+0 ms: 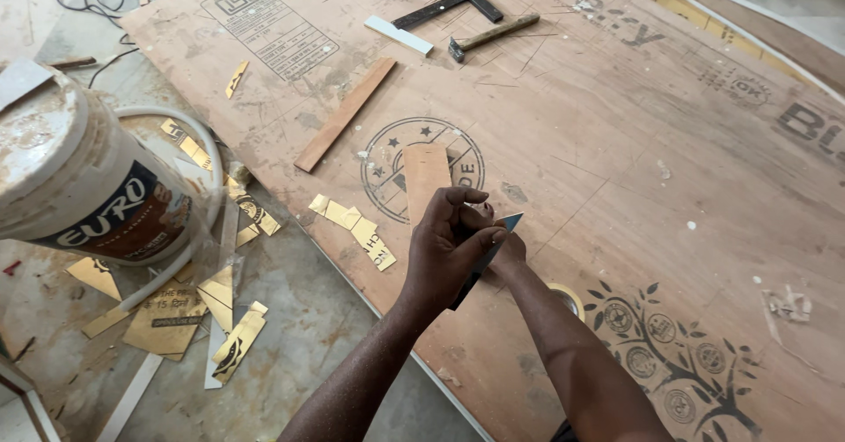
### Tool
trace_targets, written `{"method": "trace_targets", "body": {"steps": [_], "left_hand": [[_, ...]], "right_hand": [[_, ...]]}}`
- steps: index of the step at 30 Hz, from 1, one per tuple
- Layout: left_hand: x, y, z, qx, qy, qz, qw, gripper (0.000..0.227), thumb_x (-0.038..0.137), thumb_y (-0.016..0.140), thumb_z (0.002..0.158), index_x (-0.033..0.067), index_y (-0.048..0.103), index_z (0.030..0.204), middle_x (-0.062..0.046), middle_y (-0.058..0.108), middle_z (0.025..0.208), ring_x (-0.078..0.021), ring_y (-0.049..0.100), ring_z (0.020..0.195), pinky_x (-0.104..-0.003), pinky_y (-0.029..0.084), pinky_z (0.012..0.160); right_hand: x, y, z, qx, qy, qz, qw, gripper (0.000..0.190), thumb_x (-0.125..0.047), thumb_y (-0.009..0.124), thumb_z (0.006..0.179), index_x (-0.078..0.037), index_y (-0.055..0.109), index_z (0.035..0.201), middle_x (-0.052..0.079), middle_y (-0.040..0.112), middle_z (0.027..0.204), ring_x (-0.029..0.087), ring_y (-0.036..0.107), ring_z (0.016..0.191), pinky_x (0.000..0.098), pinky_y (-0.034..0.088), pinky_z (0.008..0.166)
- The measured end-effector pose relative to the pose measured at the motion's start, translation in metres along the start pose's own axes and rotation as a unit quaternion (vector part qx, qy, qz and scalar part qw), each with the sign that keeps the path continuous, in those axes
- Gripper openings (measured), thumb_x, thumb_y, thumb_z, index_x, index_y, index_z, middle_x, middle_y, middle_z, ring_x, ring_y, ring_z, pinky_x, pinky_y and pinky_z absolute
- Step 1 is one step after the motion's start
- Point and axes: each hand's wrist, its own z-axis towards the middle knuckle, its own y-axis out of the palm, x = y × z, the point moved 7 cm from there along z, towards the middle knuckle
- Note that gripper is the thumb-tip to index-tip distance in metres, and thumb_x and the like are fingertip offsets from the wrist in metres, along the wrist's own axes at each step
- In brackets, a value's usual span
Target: The person uses a metal scraper to smooth a piece of gold-colored veneer on a wooden board. They then peel the veneer and apply it to the edge of a wooden furniture frame, pressing it into place.
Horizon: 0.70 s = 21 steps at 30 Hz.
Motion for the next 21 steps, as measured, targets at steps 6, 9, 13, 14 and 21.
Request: {"method": "trace_targets", "body": {"steps": [6,9,13,14,21], "left_hand": [[0.021,0.008,0.0,-0.012,-0.028,-0.045,0.998,0.043,0.003,0.075,0.092,0.0033,0.053,0.129,-0.004,0.069,0.09,-0.0072,0.066,0.081,-0.023,0.054,0.068],[0.026,0.009,0.003,0.001,-0.032,-0.005,0.999,0.042,0.002,0.077,0.092,0.0023,0.053,0.127,-0.006,0.072,0.088,-0.0078,0.067,0.083,-0.023,0.053,0.071],[0.036,0.025,0.006,-0.024,0.002,-0.027,0.999,0.042,0.002,0.075,0.094,0.0031,0.051,0.129,-0.006,0.073,0.091,-0.0086,0.07,0.088,-0.023,0.056,0.075],[0.038,0.029,0.007,-0.036,0.008,-0.044,0.998,0.042,0.003,0.074,0.095,0.0031,0.05,0.129,-0.007,0.073,0.091,-0.0088,0.07,0.089,-0.023,0.056,0.076],[0.046,0.044,0.004,-0.072,-0.006,-0.053,0.996,0.041,0.003,0.074,0.095,0.0026,0.051,0.129,-0.007,0.07,0.087,-0.0079,0.069,0.082,-0.022,0.056,0.068]], "right_hand": [[-0.075,-0.119,-0.023,0.019,-0.115,0.207,0.971,0.025,-0.018,0.058,0.1,-0.008,0.071,0.119,0.009,0.072,0.109,0.022,0.07,0.097,0.0361,0.059,0.086],[-0.103,-0.206,-0.089,-0.04,-0.228,0.47,0.852,0.026,-0.009,0.054,0.105,0.001,0.066,0.126,0.011,0.072,0.107,0.017,0.073,0.094,0.034,0.063,0.083],[-0.127,-0.253,-0.157,-0.026,-0.272,0.419,0.866,0.03,-0.005,0.065,0.1,0.004,0.068,0.128,0.013,0.073,0.106,0.018,0.071,0.093,0.0337,0.062,0.082],[-0.131,-0.257,-0.167,-0.024,-0.281,0.41,0.868,0.03,-0.003,0.067,0.098,0.005,0.069,0.127,0.013,0.073,0.104,0.019,0.072,0.093,0.0338,0.063,0.082],[-0.116,-0.259,-0.186,0.037,-0.201,0.455,0.867,0.027,0.0,0.073,0.091,0.006,0.07,0.117,0.015,0.077,0.097,0.018,0.074,0.089,0.0315,0.063,0.079]]}}
